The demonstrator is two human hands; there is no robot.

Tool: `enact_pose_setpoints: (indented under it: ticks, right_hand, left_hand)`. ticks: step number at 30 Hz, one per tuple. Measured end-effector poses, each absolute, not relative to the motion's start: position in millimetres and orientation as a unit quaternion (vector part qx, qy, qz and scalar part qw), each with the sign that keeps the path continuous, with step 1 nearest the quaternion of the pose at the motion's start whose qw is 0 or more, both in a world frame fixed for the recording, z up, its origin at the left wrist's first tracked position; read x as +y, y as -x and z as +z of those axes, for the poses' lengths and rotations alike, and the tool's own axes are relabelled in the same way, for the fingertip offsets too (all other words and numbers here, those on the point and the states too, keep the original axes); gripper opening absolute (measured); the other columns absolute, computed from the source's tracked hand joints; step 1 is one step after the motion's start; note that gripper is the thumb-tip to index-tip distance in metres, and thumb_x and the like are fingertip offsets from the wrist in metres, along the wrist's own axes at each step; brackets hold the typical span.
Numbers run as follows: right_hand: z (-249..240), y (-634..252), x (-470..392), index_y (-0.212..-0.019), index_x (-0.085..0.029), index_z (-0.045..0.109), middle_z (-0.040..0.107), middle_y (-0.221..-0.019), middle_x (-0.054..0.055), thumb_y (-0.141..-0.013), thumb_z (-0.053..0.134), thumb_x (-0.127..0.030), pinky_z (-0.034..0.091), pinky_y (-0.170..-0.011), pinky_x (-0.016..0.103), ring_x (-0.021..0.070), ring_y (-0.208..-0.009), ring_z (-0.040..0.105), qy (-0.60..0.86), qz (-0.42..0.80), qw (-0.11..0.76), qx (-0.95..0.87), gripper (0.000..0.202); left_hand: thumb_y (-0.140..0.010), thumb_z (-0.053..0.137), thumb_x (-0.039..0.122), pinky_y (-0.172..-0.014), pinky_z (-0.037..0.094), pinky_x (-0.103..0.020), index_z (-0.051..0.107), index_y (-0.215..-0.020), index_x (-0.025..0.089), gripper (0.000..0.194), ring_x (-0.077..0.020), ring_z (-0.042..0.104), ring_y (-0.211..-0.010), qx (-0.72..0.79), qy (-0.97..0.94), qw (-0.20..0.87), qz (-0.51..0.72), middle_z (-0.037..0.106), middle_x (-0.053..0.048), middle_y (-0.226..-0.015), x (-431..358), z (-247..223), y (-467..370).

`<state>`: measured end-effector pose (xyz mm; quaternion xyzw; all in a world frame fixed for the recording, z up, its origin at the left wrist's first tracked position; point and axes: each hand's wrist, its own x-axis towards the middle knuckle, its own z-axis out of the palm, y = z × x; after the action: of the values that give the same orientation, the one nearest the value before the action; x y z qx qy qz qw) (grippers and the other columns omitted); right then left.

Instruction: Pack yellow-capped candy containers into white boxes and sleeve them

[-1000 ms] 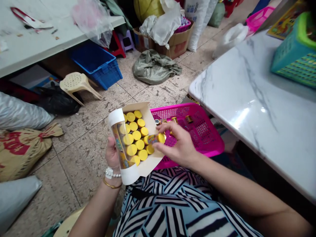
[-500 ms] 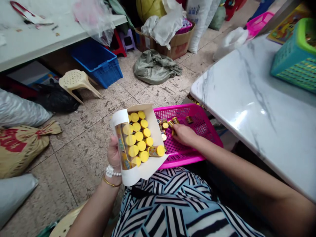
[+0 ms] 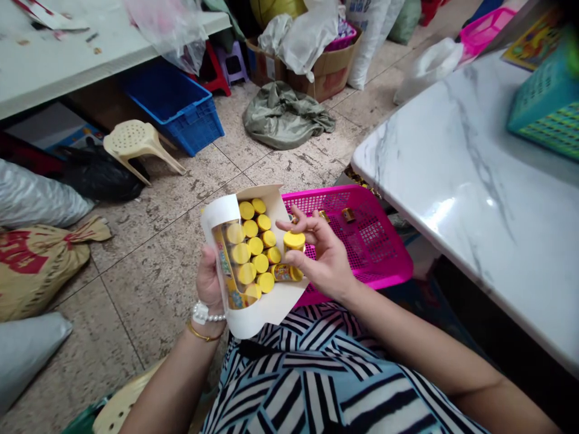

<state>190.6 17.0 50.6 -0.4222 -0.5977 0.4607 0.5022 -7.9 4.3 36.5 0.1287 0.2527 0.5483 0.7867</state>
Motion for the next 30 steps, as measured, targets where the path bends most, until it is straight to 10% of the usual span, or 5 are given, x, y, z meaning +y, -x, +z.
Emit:
enact_pose_setpoints:
  ticks: [11,19,25,30]
  right_hand:
    - [70,-196,23,-0.094,-0.024,0.059,0.067,-0.105,0.004,-0.083,0.072,-0.021,0.055,-0.086,0.036,0.0194,-0.102,0.066,0.438,0.374,0.504,-0.643,0.017]
    - [49,-202,11,-0.087,-0.025,0.059,0.075,-0.098,0.003,-0.083,0.069,-0.019,0.051,-0.099,0.046,0.0228,-0.103,0.069,0.478,0.267,0.451,-0.704,0.012]
    - [66,-220,32,-0.095,-0.024,0.067,0.076,-0.104,0.004,-0.090,0.064,-0.028,0.050,-0.098,0.043,0.0221,-0.103,0.068,0.380,0.262,0.370,-0.806,0.007]
    - [35,-234,38,-0.092,-0.020,0.064,0.074,-0.096,0.009,-0.099,0.045,-0.030,0.053,-0.083,0.034,0.0195,-0.090,0.069,0.594,0.268,0.238,-0.720,0.023]
  left_hand:
    - [-0.092,0.053,0.060,-0.125,0.019,-0.050,0.063,-0.131,0.023,0.054,-0.0294,0.031,-0.151,0.234,-0.125,0.785,0.560,0.068,-0.007,-0.135,5,29,9]
    - [-0.086,0.062,0.061,-0.123,0.027,-0.051,0.057,-0.138,0.025,0.063,-0.0315,0.035,-0.148,0.262,-0.110,0.785,0.551,0.068,-0.005,-0.135,4,20,17]
    - [-0.087,0.062,0.058,-0.124,0.028,-0.047,0.054,-0.140,0.025,0.063,-0.0284,0.043,-0.144,0.245,-0.113,0.784,0.559,0.068,-0.005,-0.136,5,22,16]
    - [-0.089,0.060,0.058,-0.122,0.033,-0.042,0.056,-0.139,0.029,0.058,-0.0225,0.055,-0.134,0.277,-0.090,0.759,0.582,0.069,0.001,-0.134,7,26,19]
